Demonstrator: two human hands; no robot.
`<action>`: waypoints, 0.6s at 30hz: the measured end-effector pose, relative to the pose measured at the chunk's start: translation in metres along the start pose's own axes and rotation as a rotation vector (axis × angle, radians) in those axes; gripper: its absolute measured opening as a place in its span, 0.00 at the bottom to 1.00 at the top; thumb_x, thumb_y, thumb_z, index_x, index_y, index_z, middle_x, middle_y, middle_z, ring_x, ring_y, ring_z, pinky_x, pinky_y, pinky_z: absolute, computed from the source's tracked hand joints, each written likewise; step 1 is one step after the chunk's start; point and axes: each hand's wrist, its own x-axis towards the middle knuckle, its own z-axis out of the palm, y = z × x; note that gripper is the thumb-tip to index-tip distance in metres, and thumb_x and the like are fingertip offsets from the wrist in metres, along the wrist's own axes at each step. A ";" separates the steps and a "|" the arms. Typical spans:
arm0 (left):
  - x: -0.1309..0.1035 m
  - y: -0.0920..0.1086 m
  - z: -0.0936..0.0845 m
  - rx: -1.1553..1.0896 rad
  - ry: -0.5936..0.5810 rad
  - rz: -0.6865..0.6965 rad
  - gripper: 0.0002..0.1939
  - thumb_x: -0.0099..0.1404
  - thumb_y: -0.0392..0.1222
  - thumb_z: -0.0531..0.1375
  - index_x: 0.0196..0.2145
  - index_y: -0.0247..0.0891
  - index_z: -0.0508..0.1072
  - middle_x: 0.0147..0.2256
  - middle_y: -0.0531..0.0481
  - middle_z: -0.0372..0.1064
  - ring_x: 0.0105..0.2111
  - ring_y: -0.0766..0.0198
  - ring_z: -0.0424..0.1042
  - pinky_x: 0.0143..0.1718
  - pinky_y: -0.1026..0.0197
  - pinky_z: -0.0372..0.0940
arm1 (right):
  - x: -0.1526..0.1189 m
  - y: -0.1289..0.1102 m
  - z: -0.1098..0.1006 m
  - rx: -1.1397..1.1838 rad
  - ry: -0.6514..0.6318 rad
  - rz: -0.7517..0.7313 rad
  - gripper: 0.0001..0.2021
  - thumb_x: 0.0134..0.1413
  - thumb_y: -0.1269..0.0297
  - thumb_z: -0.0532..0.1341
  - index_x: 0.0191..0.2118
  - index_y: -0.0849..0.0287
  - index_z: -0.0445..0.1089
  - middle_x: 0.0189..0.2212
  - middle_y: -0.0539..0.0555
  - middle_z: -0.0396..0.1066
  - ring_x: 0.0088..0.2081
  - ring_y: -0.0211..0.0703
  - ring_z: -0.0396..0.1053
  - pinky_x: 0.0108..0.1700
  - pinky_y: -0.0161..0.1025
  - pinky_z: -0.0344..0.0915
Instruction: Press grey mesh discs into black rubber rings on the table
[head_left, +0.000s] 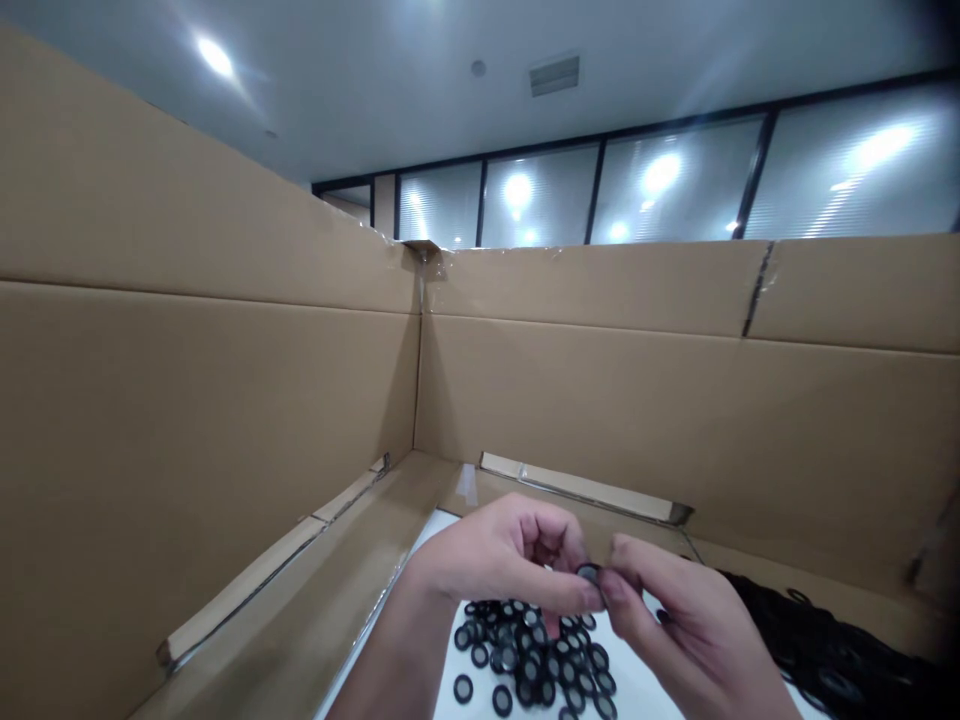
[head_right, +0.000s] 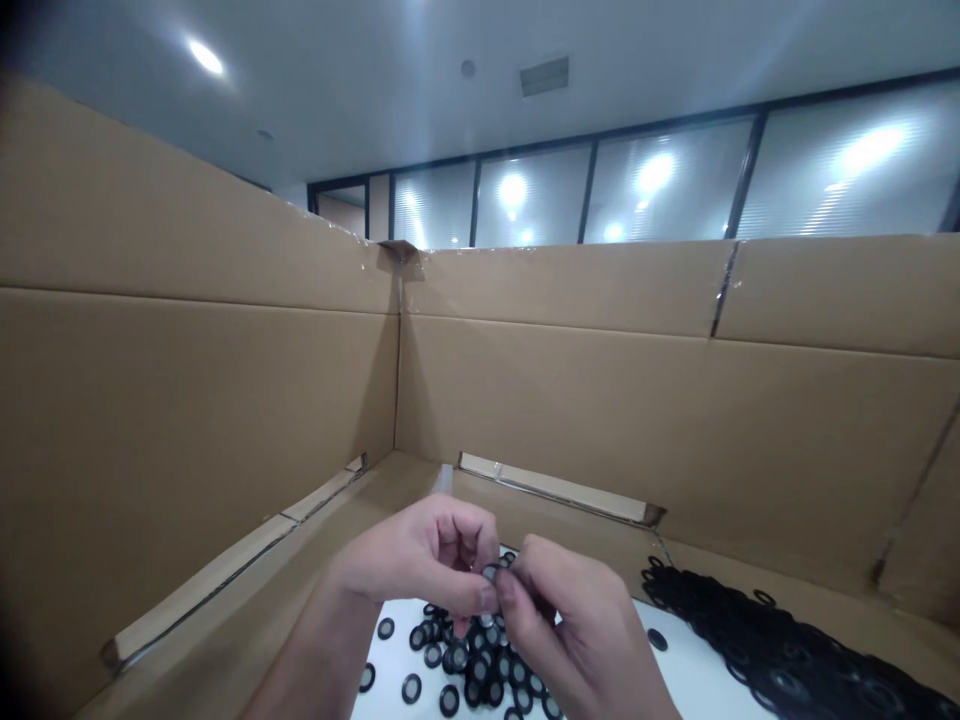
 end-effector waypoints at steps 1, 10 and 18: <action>-0.001 0.001 0.001 0.006 0.024 0.006 0.15 0.54 0.42 0.73 0.29 0.33 0.70 0.24 0.54 0.71 0.21 0.72 0.72 0.22 0.71 0.66 | 0.000 -0.001 0.002 -0.016 0.030 -0.003 0.17 0.67 0.64 0.53 0.24 0.57 0.60 0.19 0.45 0.57 0.19 0.32 0.57 0.21 0.29 0.55; 0.019 -0.007 0.030 -0.240 0.126 0.205 0.16 0.58 0.48 0.70 0.33 0.32 0.73 0.23 0.52 0.69 0.19 0.70 0.69 0.20 0.68 0.68 | -0.006 -0.011 0.011 -0.089 0.367 0.204 0.19 0.69 0.59 0.52 0.24 0.56 0.61 0.18 0.45 0.60 0.19 0.33 0.59 0.24 0.32 0.56; 0.011 -0.002 0.025 -0.095 0.126 0.161 0.17 0.55 0.46 0.72 0.31 0.32 0.72 0.24 0.54 0.69 0.22 0.70 0.72 0.25 0.69 0.68 | -0.008 0.002 -0.001 0.047 0.144 0.189 0.22 0.69 0.56 0.52 0.23 0.57 0.59 0.18 0.46 0.57 0.20 0.34 0.58 0.24 0.34 0.54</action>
